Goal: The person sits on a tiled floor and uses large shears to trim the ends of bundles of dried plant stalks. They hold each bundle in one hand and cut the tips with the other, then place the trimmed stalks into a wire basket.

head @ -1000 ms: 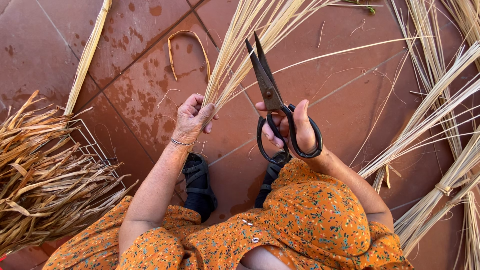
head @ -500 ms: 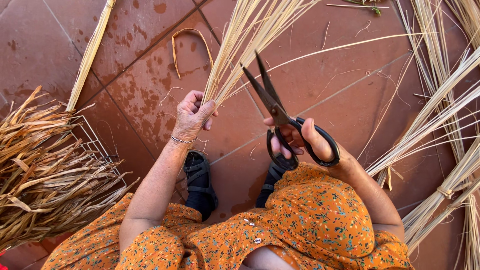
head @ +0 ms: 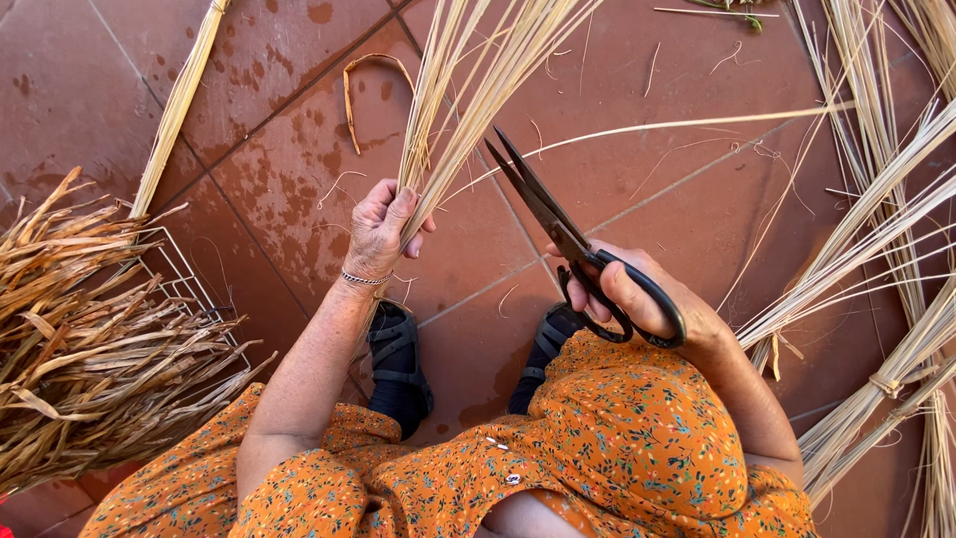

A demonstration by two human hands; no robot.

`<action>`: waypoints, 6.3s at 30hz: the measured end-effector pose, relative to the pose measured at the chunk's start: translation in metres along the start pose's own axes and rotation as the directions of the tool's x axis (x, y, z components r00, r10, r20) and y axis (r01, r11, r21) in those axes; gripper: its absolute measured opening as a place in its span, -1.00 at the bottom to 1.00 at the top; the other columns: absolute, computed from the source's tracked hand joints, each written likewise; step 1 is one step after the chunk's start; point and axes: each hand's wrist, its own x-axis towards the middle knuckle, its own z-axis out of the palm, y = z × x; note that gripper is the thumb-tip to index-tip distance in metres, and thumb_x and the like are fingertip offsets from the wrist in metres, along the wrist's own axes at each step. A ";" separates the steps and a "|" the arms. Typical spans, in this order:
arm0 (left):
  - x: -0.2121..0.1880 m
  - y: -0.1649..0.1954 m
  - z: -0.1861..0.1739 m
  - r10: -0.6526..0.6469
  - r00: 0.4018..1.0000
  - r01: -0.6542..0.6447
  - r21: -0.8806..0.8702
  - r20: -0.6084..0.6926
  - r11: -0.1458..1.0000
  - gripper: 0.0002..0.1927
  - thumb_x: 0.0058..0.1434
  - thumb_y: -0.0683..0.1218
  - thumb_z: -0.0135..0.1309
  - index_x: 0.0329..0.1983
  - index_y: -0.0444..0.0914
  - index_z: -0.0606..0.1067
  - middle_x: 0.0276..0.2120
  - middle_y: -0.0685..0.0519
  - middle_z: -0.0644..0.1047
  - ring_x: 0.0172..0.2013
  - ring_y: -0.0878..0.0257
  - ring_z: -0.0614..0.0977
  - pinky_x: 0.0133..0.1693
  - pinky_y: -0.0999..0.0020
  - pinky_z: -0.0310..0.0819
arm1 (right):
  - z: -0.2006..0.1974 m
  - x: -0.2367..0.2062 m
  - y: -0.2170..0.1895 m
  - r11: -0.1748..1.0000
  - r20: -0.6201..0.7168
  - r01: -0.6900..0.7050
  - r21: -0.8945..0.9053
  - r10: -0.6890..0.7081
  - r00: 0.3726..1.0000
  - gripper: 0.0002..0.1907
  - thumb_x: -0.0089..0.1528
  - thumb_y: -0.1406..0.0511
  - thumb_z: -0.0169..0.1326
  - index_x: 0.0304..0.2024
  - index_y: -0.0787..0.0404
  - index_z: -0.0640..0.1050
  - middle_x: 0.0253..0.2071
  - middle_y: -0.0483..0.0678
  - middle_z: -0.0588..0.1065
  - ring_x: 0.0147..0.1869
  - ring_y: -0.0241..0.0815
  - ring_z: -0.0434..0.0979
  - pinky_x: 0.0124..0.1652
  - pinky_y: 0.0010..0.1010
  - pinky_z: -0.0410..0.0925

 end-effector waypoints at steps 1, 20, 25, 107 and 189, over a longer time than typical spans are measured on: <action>0.000 -0.001 0.000 0.007 1.000 -0.007 0.003 0.005 1.000 -0.76 0.52 0.02 -0.08 -0.15 -0.25 0.41 -0.46 0.01 0.58 -0.66 0.45 0.44 -0.63 0.57 0.26 | 0.000 0.001 -0.001 1.000 0.002 0.005 -0.004 -0.005 1.000 0.13 0.15 -0.46 -0.21 0.36 0.30 0.35 -0.39 -0.14 0.46 -0.44 -0.41 0.36 -0.41 -0.57 0.27; -0.004 -0.020 0.009 0.076 0.995 -0.079 0.058 0.057 0.995 -0.75 0.51 0.03 -0.06 -0.08 -0.27 0.40 -0.42 0.03 0.57 -0.65 0.48 0.44 -0.61 0.60 0.27 | -0.009 0.038 0.036 0.893 -0.064 0.118 0.434 -0.100 0.993 0.13 0.24 -0.43 -0.54 0.38 0.31 0.36 -0.42 -0.02 0.42 -0.56 -0.36 0.19 -0.48 -0.52 0.15; -0.004 -0.021 0.012 0.059 0.996 -0.063 0.060 0.063 0.996 -0.75 0.50 0.03 -0.06 -0.05 -0.26 0.41 -0.43 0.03 0.58 -0.65 0.49 0.44 -0.62 0.60 0.27 | -0.008 0.046 0.031 0.900 -0.119 0.127 0.416 -0.085 0.989 0.08 0.30 -0.39 -0.56 0.33 0.33 0.40 -0.49 -0.06 0.39 -0.59 -0.39 0.16 -0.50 -0.54 0.13; 0.006 0.001 -0.001 -0.129 0.988 0.133 -0.052 0.081 0.990 -0.76 0.43 0.01 0.08 -0.14 -0.28 0.46 -0.60 0.14 0.42 -0.68 0.50 0.29 -0.65 0.56 0.09 | 0.041 0.046 0.069 0.992 -0.250 -0.019 0.127 0.050 0.967 -0.28 0.45 -0.09 -0.41 0.21 0.34 0.47 -0.55 -0.20 0.36 -0.63 -0.46 0.21 -0.57 -0.60 0.15; 0.056 0.014 0.010 -0.165 0.879 0.126 0.117 0.447 0.985 -0.56 0.30 -0.11 0.24 0.15 -0.33 0.36 -0.28 0.02 0.63 -0.29 0.36 0.68 -0.27 0.51 0.57 | -0.048 0.073 0.107 0.975 -0.438 0.123 0.183 -0.032 0.899 -0.46 0.50 0.06 0.10 0.27 0.39 0.46 -0.36 -0.09 0.47 -0.47 -0.39 0.31 -0.40 -0.55 0.22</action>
